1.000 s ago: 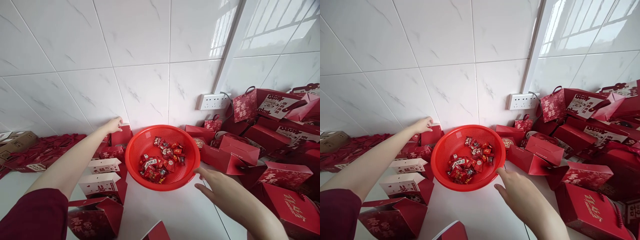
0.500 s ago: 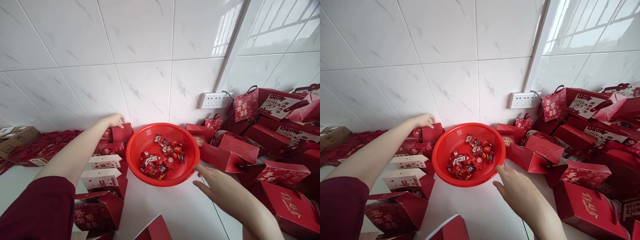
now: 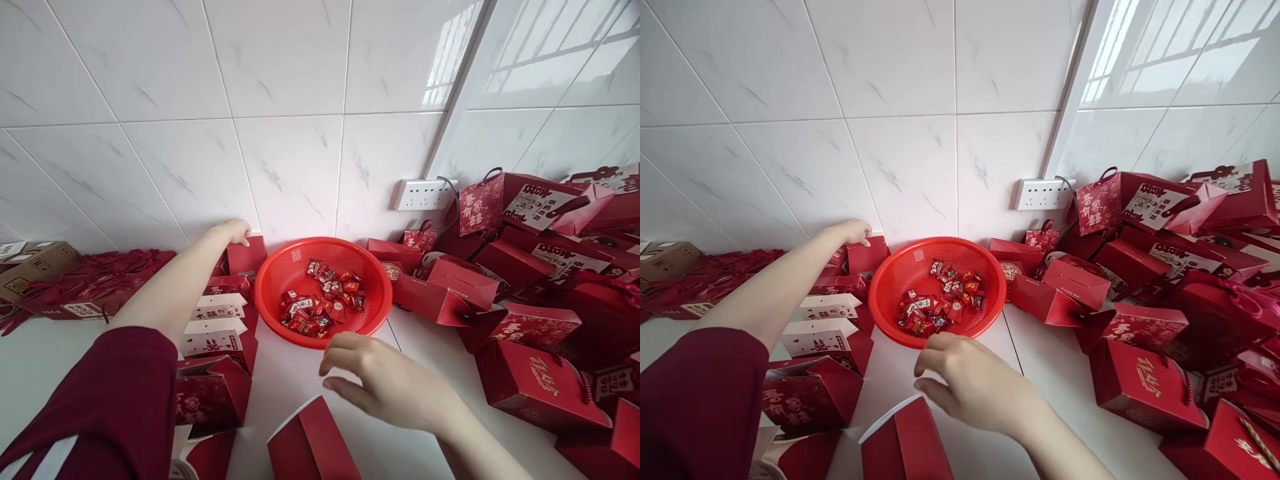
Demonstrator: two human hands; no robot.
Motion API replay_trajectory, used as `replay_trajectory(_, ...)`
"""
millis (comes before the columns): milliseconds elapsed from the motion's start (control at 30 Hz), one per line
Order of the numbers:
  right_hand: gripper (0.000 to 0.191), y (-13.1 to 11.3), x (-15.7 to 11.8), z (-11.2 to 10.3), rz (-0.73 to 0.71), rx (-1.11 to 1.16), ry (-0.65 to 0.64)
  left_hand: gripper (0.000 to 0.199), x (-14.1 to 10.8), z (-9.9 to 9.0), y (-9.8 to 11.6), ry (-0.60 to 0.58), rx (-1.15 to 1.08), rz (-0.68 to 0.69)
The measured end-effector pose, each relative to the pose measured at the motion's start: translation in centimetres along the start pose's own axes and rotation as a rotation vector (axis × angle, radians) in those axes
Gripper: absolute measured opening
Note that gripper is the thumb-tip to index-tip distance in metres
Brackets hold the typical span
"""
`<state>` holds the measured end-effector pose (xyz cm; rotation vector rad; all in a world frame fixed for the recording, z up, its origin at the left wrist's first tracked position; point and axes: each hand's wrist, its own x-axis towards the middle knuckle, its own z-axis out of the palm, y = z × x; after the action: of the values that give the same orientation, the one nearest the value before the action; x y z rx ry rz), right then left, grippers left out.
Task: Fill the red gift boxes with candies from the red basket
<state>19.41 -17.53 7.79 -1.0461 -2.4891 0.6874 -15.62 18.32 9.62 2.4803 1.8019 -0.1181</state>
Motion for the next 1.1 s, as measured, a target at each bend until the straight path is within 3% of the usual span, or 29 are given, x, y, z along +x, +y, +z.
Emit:
replay_trajectory(67,0.017,-1.1,1.2,-0.9,-0.075,-0.046,-0.030,0.031,-0.9,0.0,0.2,-0.027,0.024,-0.001)
replay_trajectory(133,0.018,-0.9,4.3,-1.9,-0.089,-0.150,0.022,0.032,-2.1,0.1,0.4,-0.064,0.045,-0.003)
replay_trajectory(300,0.024,3.6,17.3,-3.6,-0.009,-0.157,0.189,0.030,-5.4,0.6,1.0,-0.134,0.050,0.052)
replay_trajectory(433,0.029,7.1,26.3,-2.6,0.045,-0.131,0.260,0.031,-7.7,1.2,0.9,-0.134,0.014,0.132)
replay_trajectory(600,0.034,8.0,33.4,0.1,0.039,-0.092,0.251,0.025,-9.2,2.3,0.1,-0.080,-0.025,0.197)
replay_trajectory(800,0.031,9.4,37.6,3.0,0.093,-0.078,0.122,0.028,-9.4,3.5,-0.5,-0.033,-0.071,0.226)
replay_trajectory(1100,0.033,11.7,38.1,4.8,0.099,-0.056,0.098,0.035,-8.2,4.6,-1.7,-0.046,-0.129,0.200)
